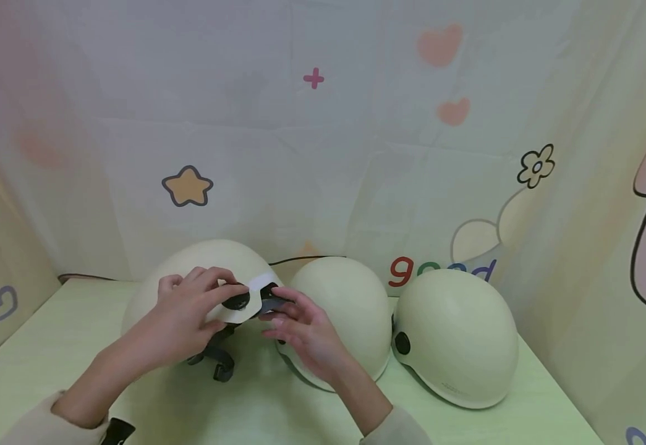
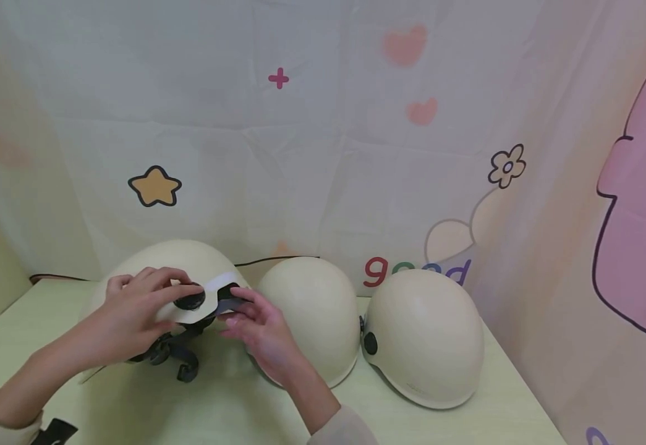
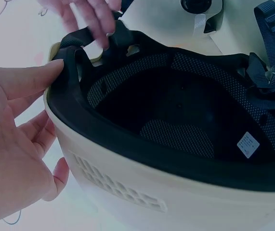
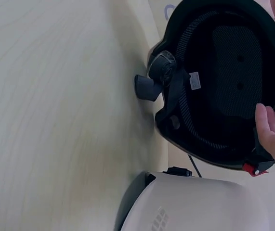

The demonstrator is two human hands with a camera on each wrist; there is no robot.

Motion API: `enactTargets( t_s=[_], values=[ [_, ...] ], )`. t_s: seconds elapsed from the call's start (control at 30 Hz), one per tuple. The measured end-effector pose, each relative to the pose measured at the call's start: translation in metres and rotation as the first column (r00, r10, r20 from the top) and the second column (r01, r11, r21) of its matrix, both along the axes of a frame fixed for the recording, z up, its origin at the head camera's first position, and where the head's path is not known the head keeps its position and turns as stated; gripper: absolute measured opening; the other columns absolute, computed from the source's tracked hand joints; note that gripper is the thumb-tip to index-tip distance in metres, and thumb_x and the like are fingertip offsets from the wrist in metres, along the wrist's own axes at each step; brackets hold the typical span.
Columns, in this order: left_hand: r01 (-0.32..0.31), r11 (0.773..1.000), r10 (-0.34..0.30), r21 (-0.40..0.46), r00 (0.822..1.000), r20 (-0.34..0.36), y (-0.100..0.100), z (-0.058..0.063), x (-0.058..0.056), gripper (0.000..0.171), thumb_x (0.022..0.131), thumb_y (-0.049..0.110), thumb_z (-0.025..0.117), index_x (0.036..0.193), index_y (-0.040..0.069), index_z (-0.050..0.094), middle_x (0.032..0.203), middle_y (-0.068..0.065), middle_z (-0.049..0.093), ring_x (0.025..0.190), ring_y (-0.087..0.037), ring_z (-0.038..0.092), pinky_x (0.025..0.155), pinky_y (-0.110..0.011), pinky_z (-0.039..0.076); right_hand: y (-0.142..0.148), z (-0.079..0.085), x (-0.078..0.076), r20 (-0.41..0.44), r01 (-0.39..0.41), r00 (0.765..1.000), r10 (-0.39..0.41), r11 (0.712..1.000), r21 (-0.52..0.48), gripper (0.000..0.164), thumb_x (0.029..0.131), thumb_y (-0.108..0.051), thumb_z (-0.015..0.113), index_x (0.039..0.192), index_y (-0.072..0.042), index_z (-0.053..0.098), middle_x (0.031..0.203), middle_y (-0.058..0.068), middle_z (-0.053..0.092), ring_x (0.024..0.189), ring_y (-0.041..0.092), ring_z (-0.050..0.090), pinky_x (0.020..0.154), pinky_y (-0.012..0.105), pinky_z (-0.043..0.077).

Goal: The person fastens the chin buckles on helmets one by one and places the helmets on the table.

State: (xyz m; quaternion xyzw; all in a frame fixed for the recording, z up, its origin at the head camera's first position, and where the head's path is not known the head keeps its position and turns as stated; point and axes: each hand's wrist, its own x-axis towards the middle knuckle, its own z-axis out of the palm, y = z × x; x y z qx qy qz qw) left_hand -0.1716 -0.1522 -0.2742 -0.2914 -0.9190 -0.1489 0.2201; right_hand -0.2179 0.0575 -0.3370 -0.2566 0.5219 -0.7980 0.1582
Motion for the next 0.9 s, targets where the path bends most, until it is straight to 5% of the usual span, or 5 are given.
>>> enactTargets(
  t_s=[0.43, 0.9],
  values=[
    [-0.007, 1.0, 0.007, -0.004, 1.0, -0.006, -0.011, 0.0, -0.001, 0.055, 0.07, -0.004, 0.074, 0.118, 0.017, 0.059, 0.116, -0.001, 0.049, 0.104, -0.021, 0.044, 0.079, -0.053, 0.026, 0.0, -0.006, -0.004, 0.068, 0.113, 0.991, -0.118, 0.99, 0.08, 0.05, 0.086, 0.011, 0.047, 0.134, 0.002, 0.036, 0.113, 0.018, 0.054, 0.094, 0.026, 0.058, 0.084, 0.042, 0.047],
    [-0.017, 1.0, 0.017, 0.002, 1.0, -0.017, -0.012, -0.002, -0.004, 0.054, 0.07, 0.005, 0.077, 0.12, 0.017, 0.058, 0.121, -0.002, 0.054, 0.108, -0.022, 0.045, 0.076, -0.05, 0.028, 0.002, -0.011, -0.007, 0.086, 0.111, 0.989, -0.118, 0.991, 0.08, 0.048, 0.086, 0.01, 0.048, 0.133, 0.002, 0.036, 0.112, 0.016, 0.055, 0.1, 0.029, 0.056, 0.085, 0.042, 0.047]
  ],
)
